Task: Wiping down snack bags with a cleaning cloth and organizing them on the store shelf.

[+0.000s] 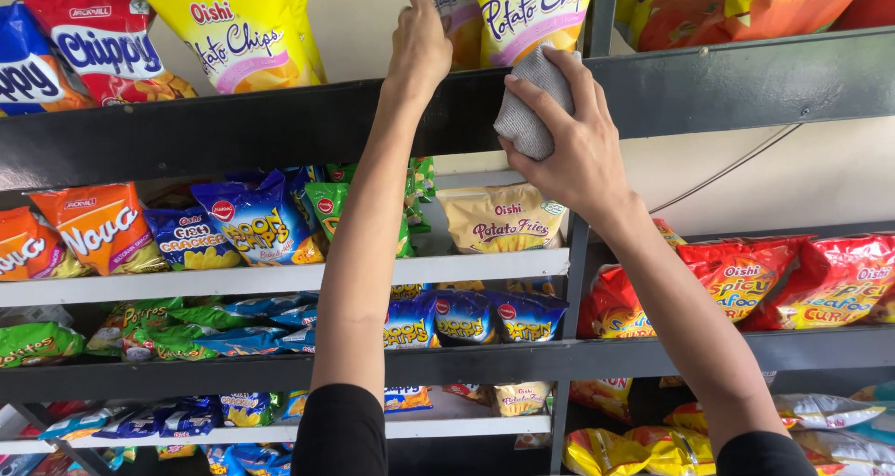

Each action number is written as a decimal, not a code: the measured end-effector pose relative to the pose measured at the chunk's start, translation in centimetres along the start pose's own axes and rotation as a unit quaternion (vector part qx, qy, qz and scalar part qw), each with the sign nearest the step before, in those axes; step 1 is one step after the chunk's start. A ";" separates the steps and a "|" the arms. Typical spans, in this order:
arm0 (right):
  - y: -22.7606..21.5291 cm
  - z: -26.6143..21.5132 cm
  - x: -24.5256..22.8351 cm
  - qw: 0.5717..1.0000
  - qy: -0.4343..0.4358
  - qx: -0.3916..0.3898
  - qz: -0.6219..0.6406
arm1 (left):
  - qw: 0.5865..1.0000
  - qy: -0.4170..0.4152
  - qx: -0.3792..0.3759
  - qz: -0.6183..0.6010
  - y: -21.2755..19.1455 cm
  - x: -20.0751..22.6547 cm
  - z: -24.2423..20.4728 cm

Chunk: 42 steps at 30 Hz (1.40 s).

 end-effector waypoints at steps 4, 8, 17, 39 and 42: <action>-0.7 -0.2 -0.2 1.000 0.004 0.002 0.001 | 0.995 -0.035 -0.088 0.011 -0.3 1.3 -0.4; -0.9 -0.4 -0.5 1.000 0.013 -0.010 0.005 | 0.971 -0.010 -0.235 0.041 -3.1 4.5 -2.5; -0.8 -0.3 -1.4 1.000 0.026 -0.017 -0.003 | 0.969 0.020 -0.196 0.146 -2.0 4.1 -2.8; 6.0 5.6 -12.3 0.996 -0.049 0.018 -0.068 | 0.941 0.139 0.051 0.303 -17.6 -2.5 -15.1; 6.7 6.0 -13.9 0.993 -0.053 0.015 -0.106 | 0.944 0.139 0.083 0.287 -20.3 -5.0 -18.0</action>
Point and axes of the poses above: each hand's wrist, its own z-axis towards the middle knuckle, its own y-axis out of the palm, x = y × z, the point moved 2 cm from there along z, towards the middle knuckle, and after that the axes turned 8 degrees about -x, right-handed, at the moved point
